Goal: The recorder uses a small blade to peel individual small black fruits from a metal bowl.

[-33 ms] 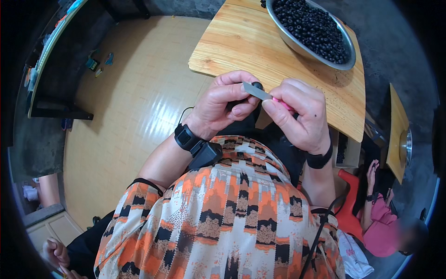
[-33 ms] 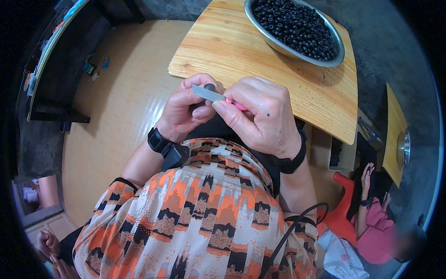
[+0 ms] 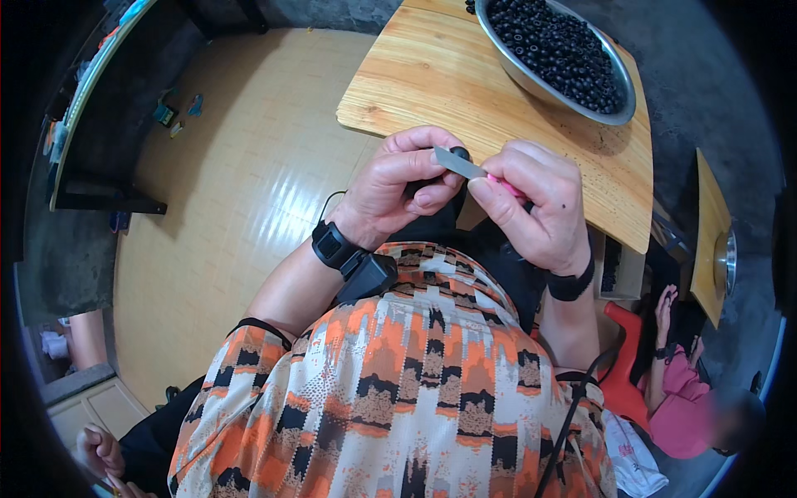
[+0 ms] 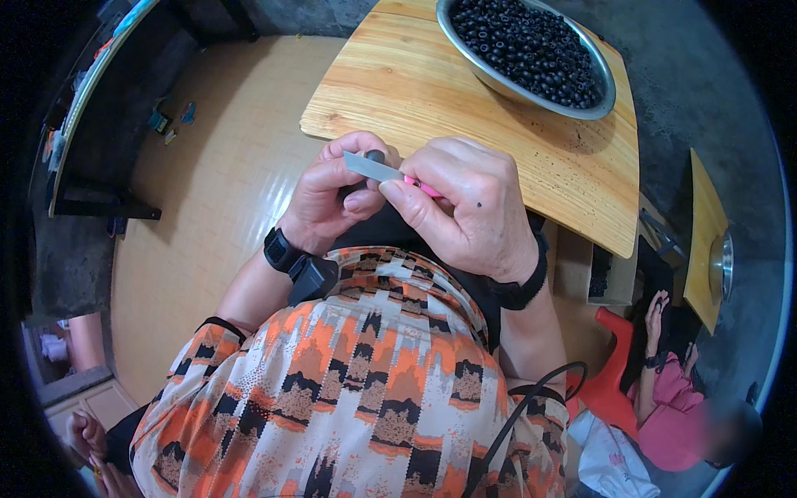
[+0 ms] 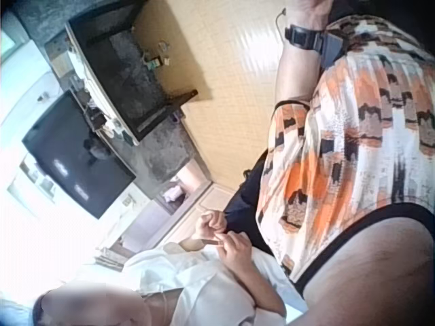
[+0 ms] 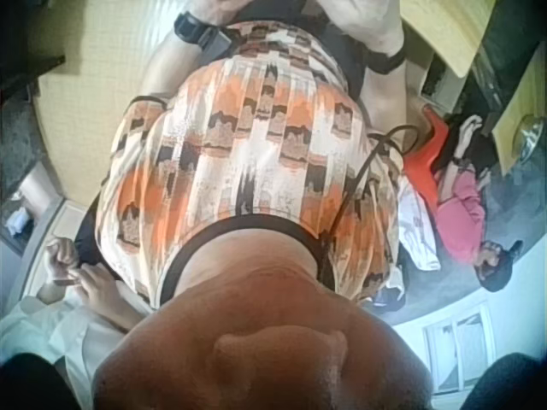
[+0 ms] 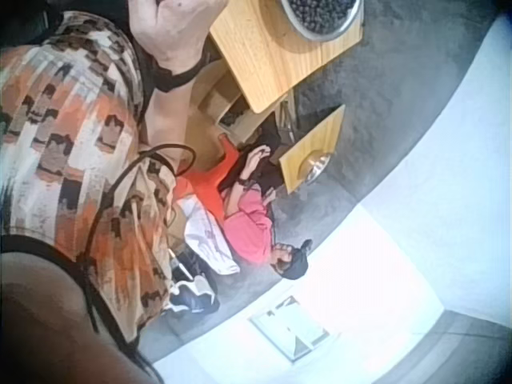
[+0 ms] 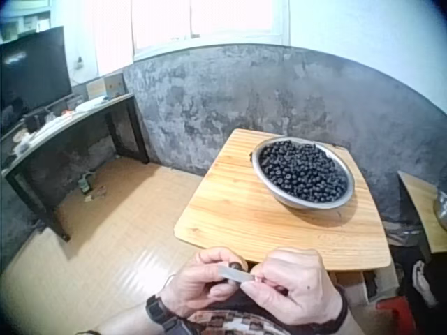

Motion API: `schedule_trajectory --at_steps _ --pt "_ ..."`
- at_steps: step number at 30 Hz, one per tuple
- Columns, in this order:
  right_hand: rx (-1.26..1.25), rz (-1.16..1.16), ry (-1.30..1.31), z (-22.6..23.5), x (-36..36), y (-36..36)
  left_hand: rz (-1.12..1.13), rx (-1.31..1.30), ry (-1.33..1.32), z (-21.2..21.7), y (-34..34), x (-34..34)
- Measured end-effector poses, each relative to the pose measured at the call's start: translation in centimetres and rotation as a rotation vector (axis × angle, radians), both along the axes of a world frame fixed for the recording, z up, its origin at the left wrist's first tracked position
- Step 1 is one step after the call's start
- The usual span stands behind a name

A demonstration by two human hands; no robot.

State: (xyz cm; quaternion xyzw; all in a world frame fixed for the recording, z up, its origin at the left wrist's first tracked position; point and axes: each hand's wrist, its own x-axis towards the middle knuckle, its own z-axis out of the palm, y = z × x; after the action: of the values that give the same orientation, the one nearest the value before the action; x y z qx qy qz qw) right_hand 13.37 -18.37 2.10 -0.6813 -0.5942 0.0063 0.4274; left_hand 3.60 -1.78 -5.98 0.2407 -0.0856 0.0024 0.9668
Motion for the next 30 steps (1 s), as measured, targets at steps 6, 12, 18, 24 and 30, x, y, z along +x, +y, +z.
schedule_trajectory --at_steps 6,12,18,24,30 --pt "-0.027 -0.052 0.081 -0.7 1.0 -0.2 0.024 0.05 -0.033 -0.1 0.1 0.0" --pt "0.113 -0.186 0.262 -2.7 2.5 -0.1 0.041 0.154 -0.076 0.4 0.3 0.2" --pt "0.064 -0.03 0.535 -1.2 -0.3 0.5 0.027 0.047 0.001 0.2 -0.1 -0.1" --pt "0.144 0.078 0.831 -1.6 -0.5 1.4 -0.004 0.083 -0.001 0.1 -0.1 0.1" --pt "0.095 0.028 0.787 -2.8 0.3 2.9 0.045 0.161 0.027 0.0 0.6 -0.4"
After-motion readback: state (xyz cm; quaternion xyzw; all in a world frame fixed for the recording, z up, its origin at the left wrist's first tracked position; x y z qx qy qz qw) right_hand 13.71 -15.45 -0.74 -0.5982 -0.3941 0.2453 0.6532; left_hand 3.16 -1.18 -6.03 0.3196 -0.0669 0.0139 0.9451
